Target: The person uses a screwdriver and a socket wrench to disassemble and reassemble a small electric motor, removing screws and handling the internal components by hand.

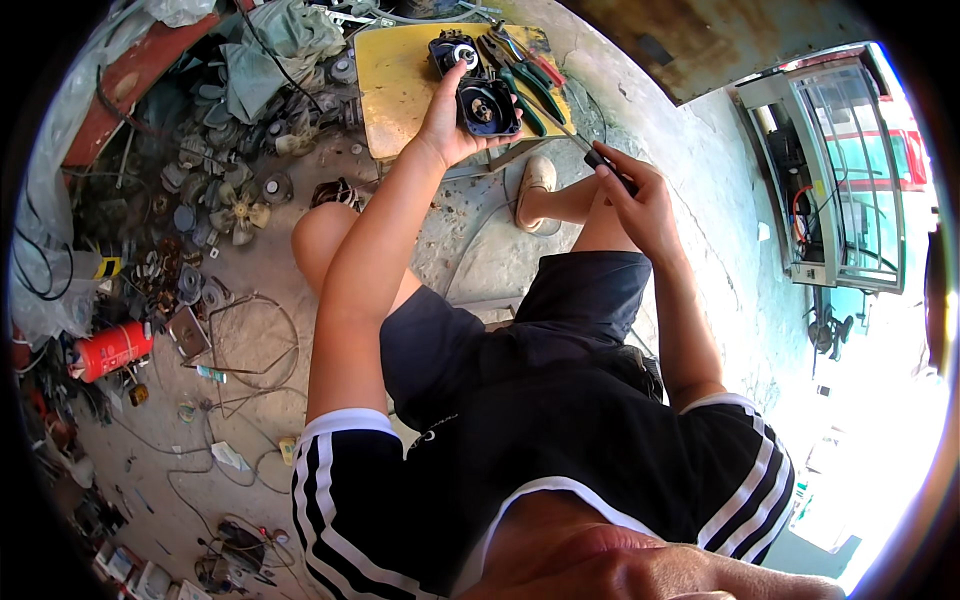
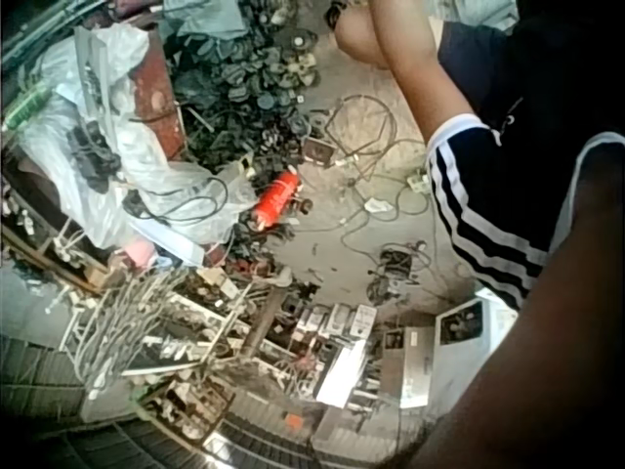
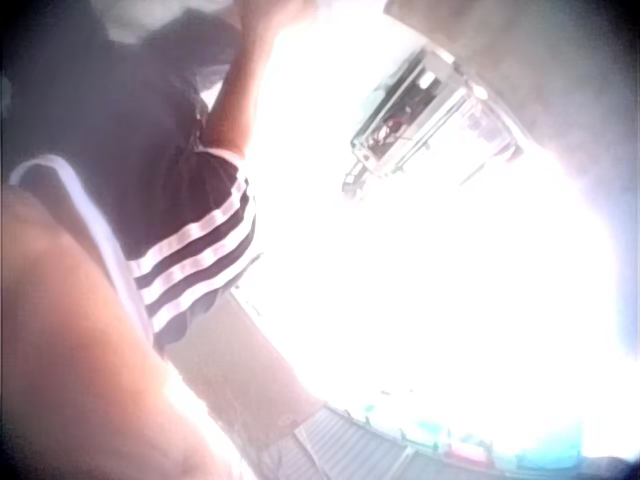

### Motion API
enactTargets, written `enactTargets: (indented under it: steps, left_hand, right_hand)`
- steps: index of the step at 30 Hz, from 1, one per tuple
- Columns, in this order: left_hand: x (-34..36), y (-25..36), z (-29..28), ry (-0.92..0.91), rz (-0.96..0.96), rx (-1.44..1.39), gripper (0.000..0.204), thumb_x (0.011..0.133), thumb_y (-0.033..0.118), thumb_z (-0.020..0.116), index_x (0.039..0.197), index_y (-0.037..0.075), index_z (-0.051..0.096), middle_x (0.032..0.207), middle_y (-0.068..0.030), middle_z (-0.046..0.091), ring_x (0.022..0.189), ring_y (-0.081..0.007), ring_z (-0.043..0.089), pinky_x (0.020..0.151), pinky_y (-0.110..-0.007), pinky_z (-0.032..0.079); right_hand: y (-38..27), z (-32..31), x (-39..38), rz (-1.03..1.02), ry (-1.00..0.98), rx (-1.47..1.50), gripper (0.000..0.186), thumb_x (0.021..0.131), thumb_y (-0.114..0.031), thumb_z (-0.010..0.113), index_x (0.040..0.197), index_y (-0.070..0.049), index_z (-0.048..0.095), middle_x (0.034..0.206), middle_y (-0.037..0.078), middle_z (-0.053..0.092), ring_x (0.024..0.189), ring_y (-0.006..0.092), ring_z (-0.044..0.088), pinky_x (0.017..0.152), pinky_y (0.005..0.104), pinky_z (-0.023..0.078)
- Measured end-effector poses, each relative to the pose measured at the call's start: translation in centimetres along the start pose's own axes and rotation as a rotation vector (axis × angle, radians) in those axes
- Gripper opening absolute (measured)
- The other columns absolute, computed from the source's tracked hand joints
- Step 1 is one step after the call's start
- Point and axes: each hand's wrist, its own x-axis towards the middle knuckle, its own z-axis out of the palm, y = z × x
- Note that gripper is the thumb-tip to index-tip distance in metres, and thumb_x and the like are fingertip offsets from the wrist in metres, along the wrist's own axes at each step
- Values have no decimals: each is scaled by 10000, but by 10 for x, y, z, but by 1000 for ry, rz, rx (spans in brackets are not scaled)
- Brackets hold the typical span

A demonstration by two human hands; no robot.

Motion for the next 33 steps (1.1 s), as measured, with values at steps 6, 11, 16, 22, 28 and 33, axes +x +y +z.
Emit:
enactTargets:
  steps: [6, 11, 16, 22, 28, 33]
  left_hand:
    - [-21, 6, 11, -117, 63, 130, 734, 931, 658, 439, 1300, 30, 533, 1183, -181, 639, 1072, -330, 645, 938, -568, 525]
    - [-34, 12, 15, -185, 107, 197, 743, 941, 676, 391, 1333, 59, 521, 1176, -171, 642, 1066, -327, 651, 906, -556, 544]
    - [-40, 16, 12, -188, 125, 289, 777, 937, 693, 365, 1336, 46, 526, 1164, -166, 650, 1057, -317, 661, 876, -550, 557]
    - [-48, 20, 15, -185, 139, 388, 801, 931, 692, 377, 1316, 10, 547, 1094, -157, 685, 986, -301, 695, 846, -513, 576]
    - [-45, 21, 10, -190, 161, 404, 767, 944, 665, 385, 1286, 6, 576, 1090, -156, 690, 955, -284, 708, 825, -417, 591]
    - [-44, 21, 10, -110, 275, 428, 711, 948, 631, 435, 1235, 5, 613, 1041, -138, 710, 906, -250, 716, 813, -364, 594]
  right_hand:
    - [-16, 0, -8, -139, -31, 52, 300, 929, -124, 657, 1212, -27, 678, 914, 78, 667, 813, 103, 589, 738, 266, 483]
    - [-20, 6, -7, -183, -23, 8, 294, 921, -122, 667, 1193, -11, 681, 940, 93, 691, 855, 116, 607, 788, 280, 488]
    - [-26, 8, -8, -218, -14, -73, 286, 914, -117, 670, 1178, -9, 685, 938, 101, 700, 866, 124, 616, 803, 278, 487]
    - [-40, 4, -7, -343, -46, -213, 300, 890, -115, 688, 1179, -35, 689, 1028, 127, 682, 896, 217, 659, 823, 306, 506]
    - [-59, 0, -7, -333, -42, -348, 285, 847, -124, 691, 1131, -115, 714, 1057, 58, 697, 956, 282, 658, 805, 350, 533]
    - [-65, -5, -6, -478, 32, -481, 296, 842, -61, 702, 1134, -106, 719, 1078, 85, 688, 959, 257, 667, 810, 341, 558]
